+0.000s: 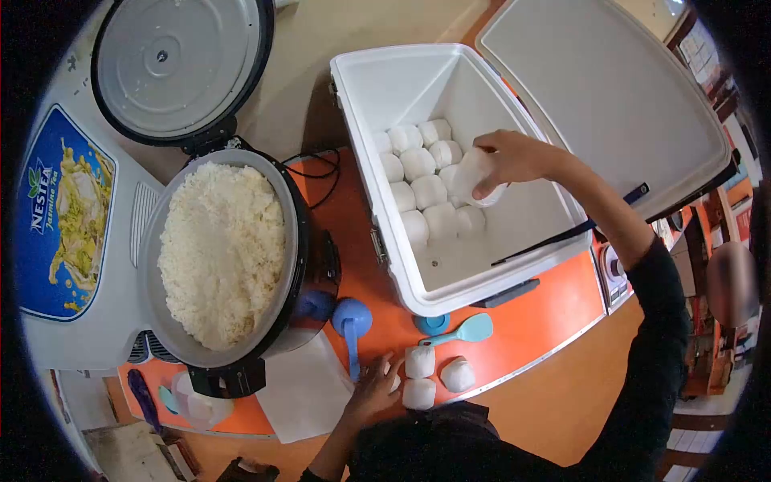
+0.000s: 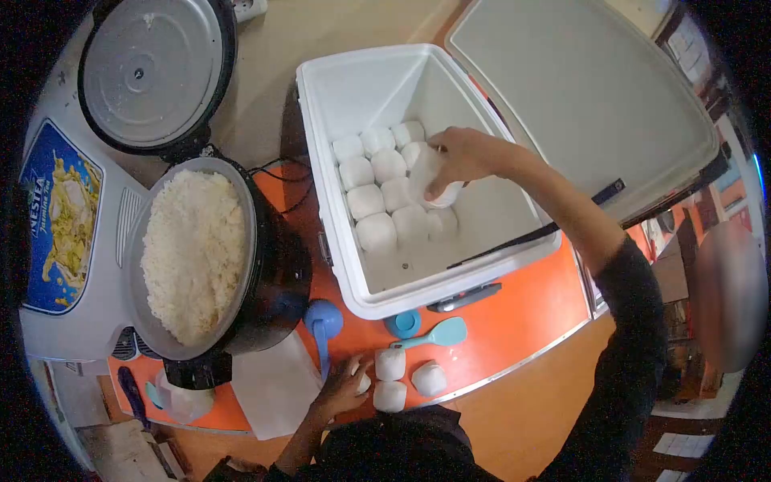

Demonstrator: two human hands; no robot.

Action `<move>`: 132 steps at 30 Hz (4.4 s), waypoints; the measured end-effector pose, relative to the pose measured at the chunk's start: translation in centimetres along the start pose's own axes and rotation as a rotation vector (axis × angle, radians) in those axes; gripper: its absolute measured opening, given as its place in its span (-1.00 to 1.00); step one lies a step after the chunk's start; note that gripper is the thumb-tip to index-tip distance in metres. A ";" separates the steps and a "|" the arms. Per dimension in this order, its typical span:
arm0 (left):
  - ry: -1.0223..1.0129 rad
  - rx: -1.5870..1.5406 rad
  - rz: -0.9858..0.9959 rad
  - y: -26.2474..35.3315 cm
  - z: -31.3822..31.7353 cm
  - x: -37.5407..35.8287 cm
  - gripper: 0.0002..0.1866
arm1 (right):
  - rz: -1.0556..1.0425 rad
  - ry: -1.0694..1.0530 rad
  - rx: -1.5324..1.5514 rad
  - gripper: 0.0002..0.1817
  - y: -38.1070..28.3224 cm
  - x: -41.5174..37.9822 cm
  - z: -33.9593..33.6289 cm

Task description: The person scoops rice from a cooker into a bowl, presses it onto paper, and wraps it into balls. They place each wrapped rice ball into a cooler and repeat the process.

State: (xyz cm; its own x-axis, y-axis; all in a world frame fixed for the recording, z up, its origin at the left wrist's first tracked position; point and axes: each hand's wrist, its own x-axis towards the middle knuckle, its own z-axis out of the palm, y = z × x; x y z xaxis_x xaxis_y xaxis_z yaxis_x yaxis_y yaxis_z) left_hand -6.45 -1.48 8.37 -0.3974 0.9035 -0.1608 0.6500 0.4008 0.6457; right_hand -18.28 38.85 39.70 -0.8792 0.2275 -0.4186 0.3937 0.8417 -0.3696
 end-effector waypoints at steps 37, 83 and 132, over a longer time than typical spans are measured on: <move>0.021 -0.430 -0.408 -2.2 1.8 -0.5 -0.25 | -0.319 -0.047 -0.587 -0.34 12.1 16.1 10.2; 0.732 -1.284 0.009 17.2 -26.4 8.2 -0.13 | -0.936 -0.248 -0.224 -0.09 -12.7 -7.9 -0.7; 0.666 -0.789 -0.475 3.3 4.9 -6.2 -0.46 | -0.251 0.293 -0.456 -0.64 10.6 28.3 3.6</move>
State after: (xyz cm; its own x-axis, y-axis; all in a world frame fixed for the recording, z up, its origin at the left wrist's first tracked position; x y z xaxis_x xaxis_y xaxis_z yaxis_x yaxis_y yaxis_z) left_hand 1.35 -5.02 7.84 -0.9133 0.3309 -0.2376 -0.1536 0.2605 0.9532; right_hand -38.07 52.47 20.93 -0.9934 0.0653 -0.0945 0.0663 0.9978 -0.0074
